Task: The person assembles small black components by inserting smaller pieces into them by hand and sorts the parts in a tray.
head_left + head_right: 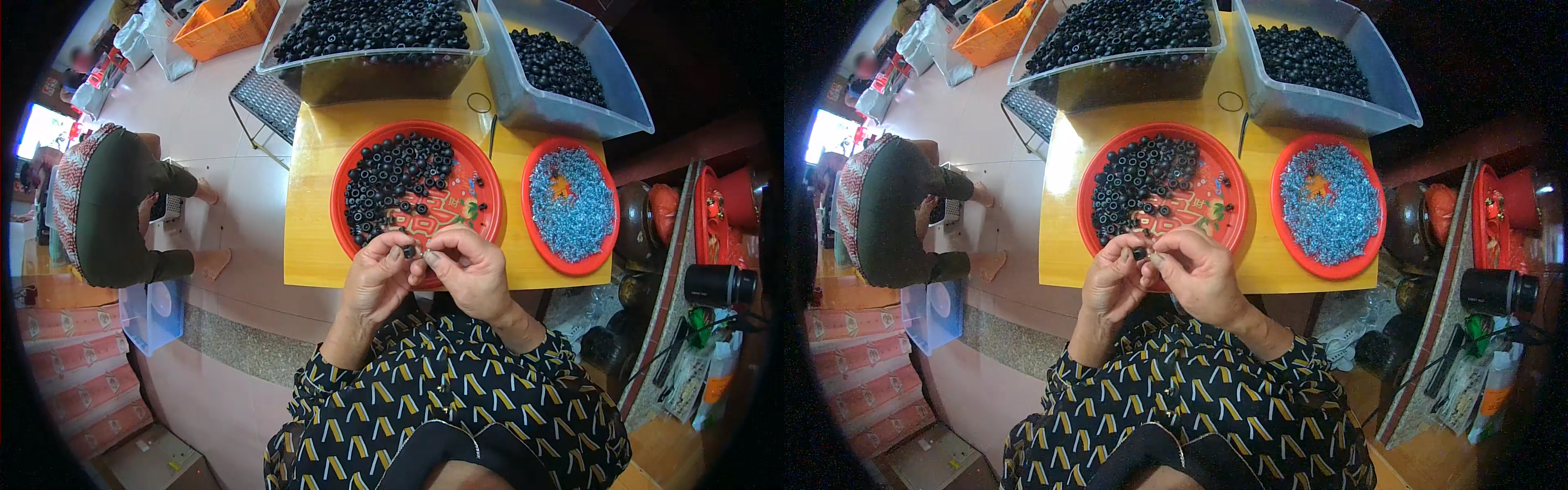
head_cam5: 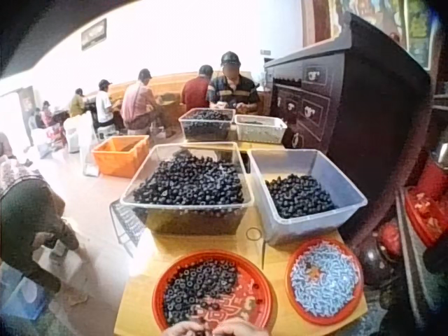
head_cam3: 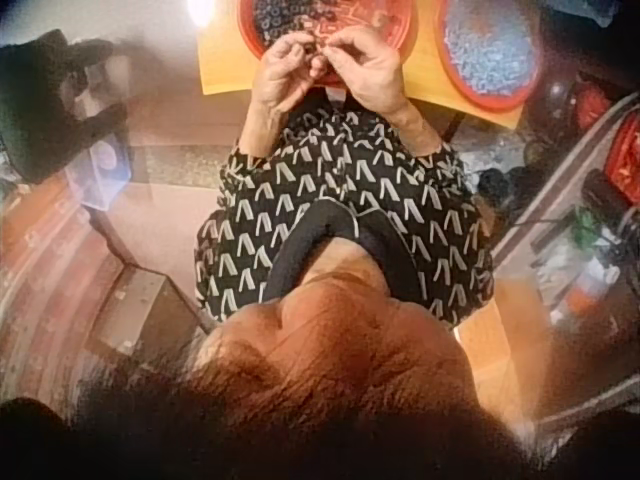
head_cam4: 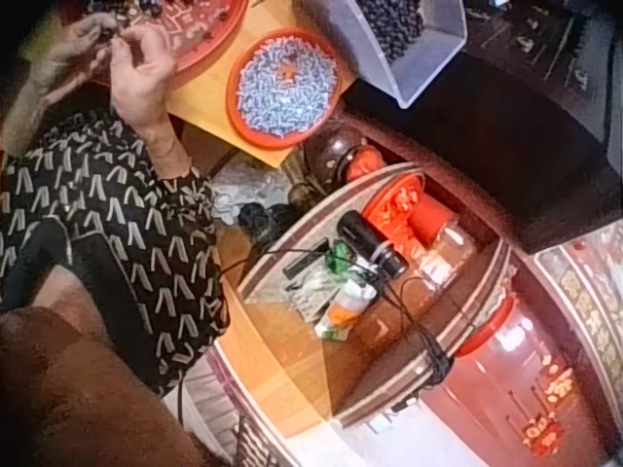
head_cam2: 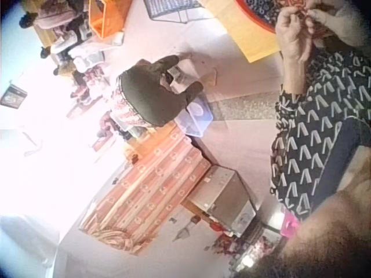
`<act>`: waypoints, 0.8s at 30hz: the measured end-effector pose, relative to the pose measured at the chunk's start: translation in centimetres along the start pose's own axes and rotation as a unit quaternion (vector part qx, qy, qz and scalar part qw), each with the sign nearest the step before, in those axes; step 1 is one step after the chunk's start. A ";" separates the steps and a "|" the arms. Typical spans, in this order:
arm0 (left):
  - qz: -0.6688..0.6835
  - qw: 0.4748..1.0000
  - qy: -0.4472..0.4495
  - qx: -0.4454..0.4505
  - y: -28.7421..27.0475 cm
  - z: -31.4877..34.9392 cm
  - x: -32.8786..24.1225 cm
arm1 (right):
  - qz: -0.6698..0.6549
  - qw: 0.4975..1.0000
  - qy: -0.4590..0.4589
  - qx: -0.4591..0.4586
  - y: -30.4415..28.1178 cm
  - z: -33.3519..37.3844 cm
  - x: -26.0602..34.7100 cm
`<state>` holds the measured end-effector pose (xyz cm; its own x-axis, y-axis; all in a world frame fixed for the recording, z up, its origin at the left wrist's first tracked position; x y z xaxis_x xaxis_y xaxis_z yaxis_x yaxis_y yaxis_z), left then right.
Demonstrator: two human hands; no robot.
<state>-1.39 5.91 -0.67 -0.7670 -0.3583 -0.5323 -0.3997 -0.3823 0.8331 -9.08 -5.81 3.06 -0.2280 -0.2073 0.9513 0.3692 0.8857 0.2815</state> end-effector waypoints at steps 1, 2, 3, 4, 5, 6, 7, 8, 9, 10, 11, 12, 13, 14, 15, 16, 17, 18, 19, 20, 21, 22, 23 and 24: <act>-0.004 1.000 -0.007 -0.013 0.2 0.1 0.0 | 0.079 0.995 -0.051 0.010 0.1 0.0 0.0; -0.004 1.000 -0.007 -0.013 0.4 0.1 0.1 | 0.053 0.998 -0.039 0.000 0.5 0.1 0.2; -0.017 1.000 0.000 -0.022 0.5 0.2 0.2 | 0.053 0.998 -0.039 0.002 0.6 0.1 0.2; -0.030 0.999 0.006 -0.032 0.5 0.2 0.3 | 0.071 0.996 -0.057 0.010 0.6 0.1 0.1; -0.030 0.999 0.007 -0.032 0.5 0.3 0.4 | 0.088 0.993 -0.074 0.017 0.6 0.2 0.0; -0.042 0.998 0.014 -0.041 0.5 0.2 0.6 | 0.089 0.993 -0.075 0.016 0.6 0.2 0.0; -0.054 0.997 0.020 -0.050 0.5 0.2 0.6 | 0.135 0.985 -0.103 0.020 0.6 0.3 0.0; -0.053 0.997 0.019 -0.049 0.6 0.3 0.7 | 0.180 0.975 -0.132 0.023 0.6 0.4 0.1; -0.076 0.994 0.031 -0.068 0.7 0.3 0.7 | 0.181 0.974 -0.132 0.022 0.5 0.4 0.0; -0.099 0.990 0.043 -0.087 0.8 0.3 0.7 | 0.193 0.970 -0.147 0.016 0.5 0.5 -0.1; -0.098 0.991 0.042 -0.086 0.9 0.4 0.8 | 0.205 0.965 -0.162 0.010 0.6 0.5 -0.1; -0.104 0.989 0.047 -0.093 0.9 0.4 0.8 | 0.203 0.966 -0.161 0.003 0.6 0.6 -0.1; -0.110 0.988 0.052 -0.101 0.9 0.4 0.8 | 0.204 0.966 -0.161 0.002 0.6 0.6 0.0; -0.109 0.988 0.051 -0.100 0.9 0.5 0.8 | 0.216 0.961 -0.173 0.009 0.6 0.5 0.1; -0.107 0.988 0.046 -0.098 0.8 0.5 0.9 | 0.228 0.956 -0.185 0.015 0.6 0.5 0.2; -0.105 0.989 0.041 -0.097 0.8 0.5 0.9 | 0.228 0.956 -0.184 0.014 0.5 0.6 0.1; -0.104 0.989 0.040 -0.096 0.7 0.6 0.9 | 0.230 0.954 -0.191 0.022 0.5 0.7 0.0; -0.110 0.989 0.041 -0.094 0.7 0.7 0.9 | 0.233 0.952 -0.197 0.029 0.5 0.8 -0.1; -0.116 0.988 0.042 -0.091 0.6 0.7 1.0 | 0.234 0.952 -0.197 0.028 0.4 0.7 0.1; -0.116 0.988 0.040 -0.090 0.4 0.7 1.0 | 0.279 0.933 -0.221 0.055 0.5 0.5 0.5; -0.120 0.986 0.044 -0.109 0.2 0.9 1.0 | 0.321 0.912 -0.243 0.083 0.7 0.5 0.7; -0.124 0.983 0.047 -0.128 -0.1 1.0 0.9 | 0.318 0.919 -0.207 0.108 0.5 0.7 0.7; -0.123 0.983 0.046 -0.128 -0.1 1.0 0.7 | 0.319 0.919 -0.206 0.108 -0.1 0.5 0.9; -0.090 0.990 0.047 -0.093 0.0 1.1 0.4 | 0.338 0.912 -0.205 0.107 -0.8 0.2 1.1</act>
<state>-2.25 6.73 -0.75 -0.6382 -0.3440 -0.6887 -0.4200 -0.5941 0.6860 -9.76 -6.62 3.84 -0.3462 0.5508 0.7594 0.3765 0.8230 -0.4253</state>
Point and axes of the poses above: each hand's wrist, its own z-axis away from the middle knuckle, its own y-axis out of the palm, x = y × z, the point moved 2 cm from there along -z, towards the middle knuckle, and after that the axes turned 10 degrees about -z, right-handed, at the moved point
